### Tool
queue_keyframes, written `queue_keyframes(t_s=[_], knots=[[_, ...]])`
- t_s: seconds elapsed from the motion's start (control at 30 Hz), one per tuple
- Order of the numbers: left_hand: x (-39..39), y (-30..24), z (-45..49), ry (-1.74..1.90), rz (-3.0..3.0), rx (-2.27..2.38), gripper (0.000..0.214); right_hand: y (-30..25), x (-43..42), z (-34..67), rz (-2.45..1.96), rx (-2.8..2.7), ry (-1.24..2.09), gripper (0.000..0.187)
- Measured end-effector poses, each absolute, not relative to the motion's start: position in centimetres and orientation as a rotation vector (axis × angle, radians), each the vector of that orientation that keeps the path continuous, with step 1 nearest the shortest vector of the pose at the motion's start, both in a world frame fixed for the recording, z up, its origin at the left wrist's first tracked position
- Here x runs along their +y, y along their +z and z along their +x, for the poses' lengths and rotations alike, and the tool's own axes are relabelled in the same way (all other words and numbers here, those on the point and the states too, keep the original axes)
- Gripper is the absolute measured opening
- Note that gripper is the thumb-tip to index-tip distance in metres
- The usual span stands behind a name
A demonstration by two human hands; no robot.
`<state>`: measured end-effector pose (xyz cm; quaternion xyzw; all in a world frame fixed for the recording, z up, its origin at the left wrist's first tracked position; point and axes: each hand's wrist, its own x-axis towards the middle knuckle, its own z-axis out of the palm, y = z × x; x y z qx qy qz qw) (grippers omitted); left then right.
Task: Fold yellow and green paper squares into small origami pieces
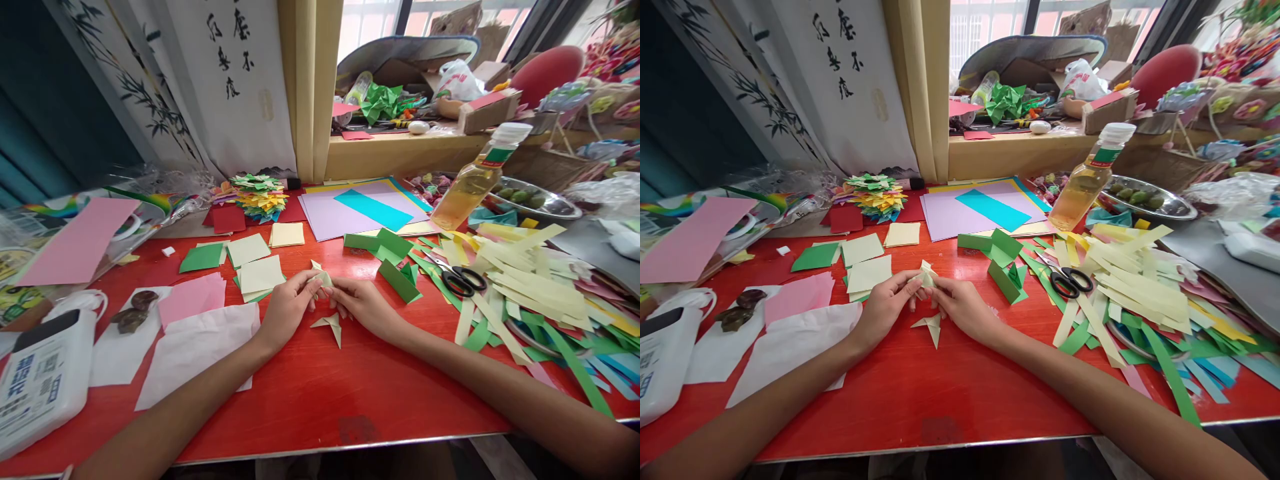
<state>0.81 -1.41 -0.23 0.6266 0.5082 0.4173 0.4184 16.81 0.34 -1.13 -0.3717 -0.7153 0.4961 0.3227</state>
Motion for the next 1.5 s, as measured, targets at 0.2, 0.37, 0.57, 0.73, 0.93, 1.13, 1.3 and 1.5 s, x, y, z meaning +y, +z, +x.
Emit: queue_keyframes(t_s=[0.2,0.37,0.57,0.73,0.93,1.13,1.3,1.5], knots=[[-1.58,0.08,0.78,1.019,1.564,1.24,0.038,-1.53,0.47,16.75,-0.955,-1.846,1.341,0.03],[-1.63,0.14,0.72,1.024,1.534,1.19,0.036,-1.41,0.36,16.79,-0.935,-1.884,1.321,0.03],[-1.47,-0.22,0.61,1.014,1.57,1.23,0.036,-1.07,0.28,16.86,-0.968,-1.959,1.262,0.027],[-1.48,-0.41,0.62,1.01,1.606,1.286,0.036,-1.09,0.25,16.91,-0.969,-1.983,1.245,0.022],[-1.53,-0.41,0.67,1.01,1.579,1.257,0.036,-1.17,0.25,16.91,-0.948,-1.879,1.299,0.028],[-1.47,-0.35,0.72,1.011,1.575,1.271,0.037,-1.46,0.47,16.85,-0.911,-1.814,1.357,0.029],[-1.55,-0.29,0.71,0.993,1.597,1.293,0.038,-1.67,0.56,16.91,-0.904,-1.789,1.386,0.027],[-1.88,-0.02,0.71,0.95,1.612,1.293,0.045,-1.51,0.53,17.0,-0.883,-1.755,1.409,0.027]])
